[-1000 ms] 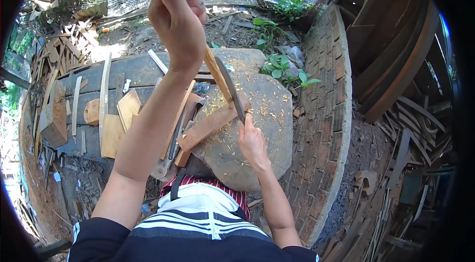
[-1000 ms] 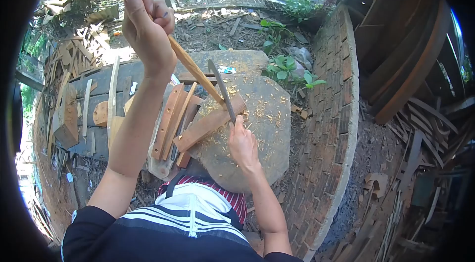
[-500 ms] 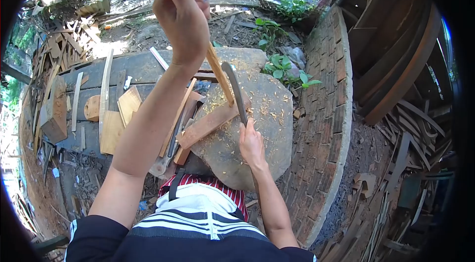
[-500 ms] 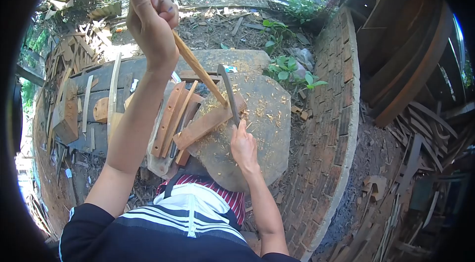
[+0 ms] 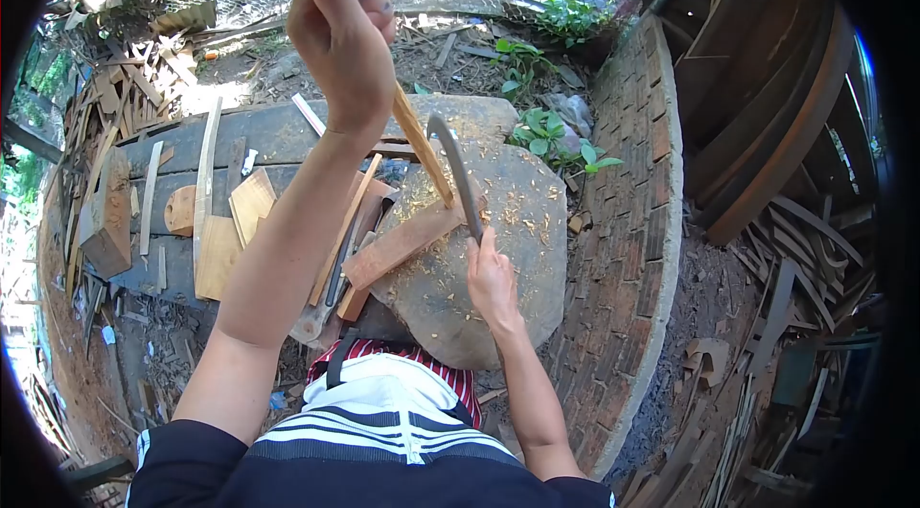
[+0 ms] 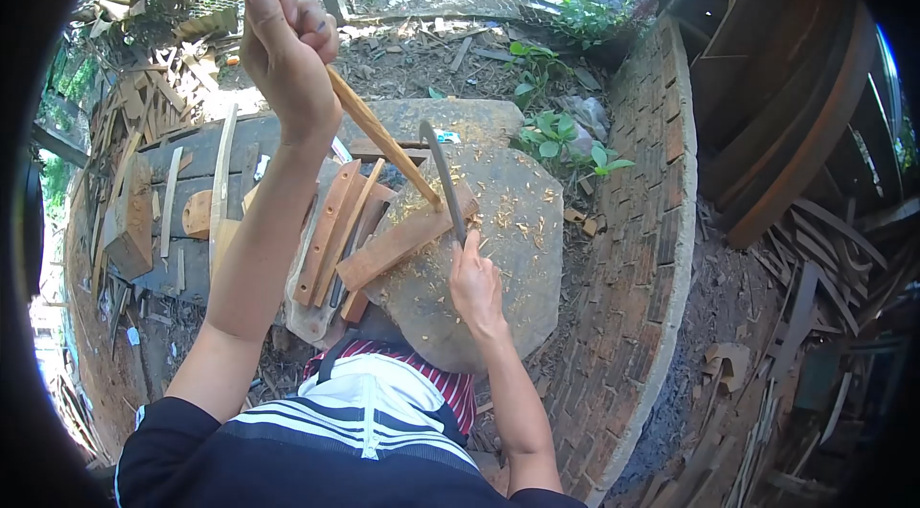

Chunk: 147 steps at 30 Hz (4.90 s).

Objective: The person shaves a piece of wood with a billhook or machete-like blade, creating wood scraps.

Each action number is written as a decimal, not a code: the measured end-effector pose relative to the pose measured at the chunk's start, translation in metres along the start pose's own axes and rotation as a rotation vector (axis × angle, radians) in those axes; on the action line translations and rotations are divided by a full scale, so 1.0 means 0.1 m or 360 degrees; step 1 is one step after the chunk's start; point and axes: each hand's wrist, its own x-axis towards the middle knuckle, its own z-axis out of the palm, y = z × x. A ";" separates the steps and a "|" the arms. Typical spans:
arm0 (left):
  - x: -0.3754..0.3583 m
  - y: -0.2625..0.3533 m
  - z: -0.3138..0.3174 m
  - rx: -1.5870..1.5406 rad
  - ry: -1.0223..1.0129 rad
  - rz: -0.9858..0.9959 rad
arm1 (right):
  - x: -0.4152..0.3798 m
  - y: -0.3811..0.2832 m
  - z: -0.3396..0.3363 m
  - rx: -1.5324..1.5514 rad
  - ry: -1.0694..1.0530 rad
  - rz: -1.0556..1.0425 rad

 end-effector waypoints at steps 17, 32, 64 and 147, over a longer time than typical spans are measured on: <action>-0.07 0.07 0.03 -0.0048 -0.0049 -0.0036 | -0.04 -0.39 -0.37 0.0180 0.0074 -0.0009; -0.07 0.02 -0.01 -0.0175 -0.0168 -0.0004 | -0.04 0.17 0.19 0.0103 -0.0011 0.0093; -0.28 0.31 -0.02 -0.0568 -0.0594 -0.0452 | -0.28 -0.56 -0.40 0.0331 0.0214 -0.0077; -1.89 0.14 -0.82 0.0753 -0.2045 -0.0515 | -0.73 0.51 -0.59 0.2906 -0.0180 0.0079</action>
